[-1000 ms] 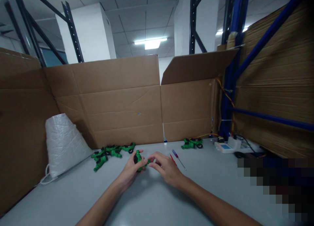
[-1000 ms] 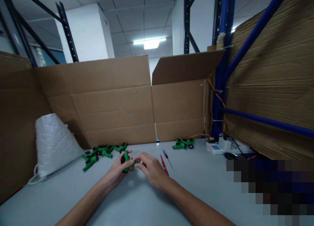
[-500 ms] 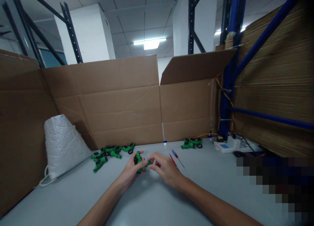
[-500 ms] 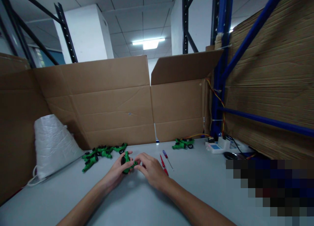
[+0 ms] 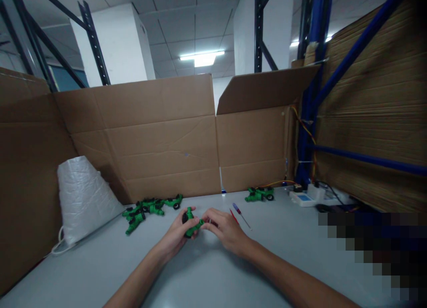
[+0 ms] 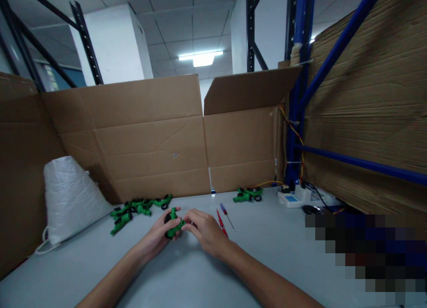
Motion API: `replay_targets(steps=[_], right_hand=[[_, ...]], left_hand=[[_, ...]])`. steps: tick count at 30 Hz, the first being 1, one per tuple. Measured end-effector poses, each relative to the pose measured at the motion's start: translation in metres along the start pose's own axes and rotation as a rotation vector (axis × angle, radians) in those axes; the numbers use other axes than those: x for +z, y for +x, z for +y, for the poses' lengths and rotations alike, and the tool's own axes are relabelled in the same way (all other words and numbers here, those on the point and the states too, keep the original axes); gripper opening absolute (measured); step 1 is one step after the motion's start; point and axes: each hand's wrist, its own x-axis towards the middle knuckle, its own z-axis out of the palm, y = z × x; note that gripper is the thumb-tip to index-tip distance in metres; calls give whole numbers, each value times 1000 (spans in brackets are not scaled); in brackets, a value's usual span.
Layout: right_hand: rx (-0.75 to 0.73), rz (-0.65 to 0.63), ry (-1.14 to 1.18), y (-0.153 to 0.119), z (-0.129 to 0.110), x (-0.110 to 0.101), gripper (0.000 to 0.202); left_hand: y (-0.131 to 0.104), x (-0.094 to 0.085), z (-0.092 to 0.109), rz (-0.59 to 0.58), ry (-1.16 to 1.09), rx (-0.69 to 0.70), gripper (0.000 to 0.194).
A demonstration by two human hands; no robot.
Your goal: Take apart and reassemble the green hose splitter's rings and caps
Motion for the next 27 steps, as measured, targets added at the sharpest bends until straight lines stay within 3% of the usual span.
replay_targets(steps=[13,20,27], right_hand=[[-28,-9,-120,-1,6,-1,18],[93,-38,-471,-4,25,1,15],[268,-155,-691,-9,33,2,26]], left_hand=[[2,0,0,41,20,27,75],[9,-6,-7,103,73,53,63],[14,-13,-8,160,333,185,59]])
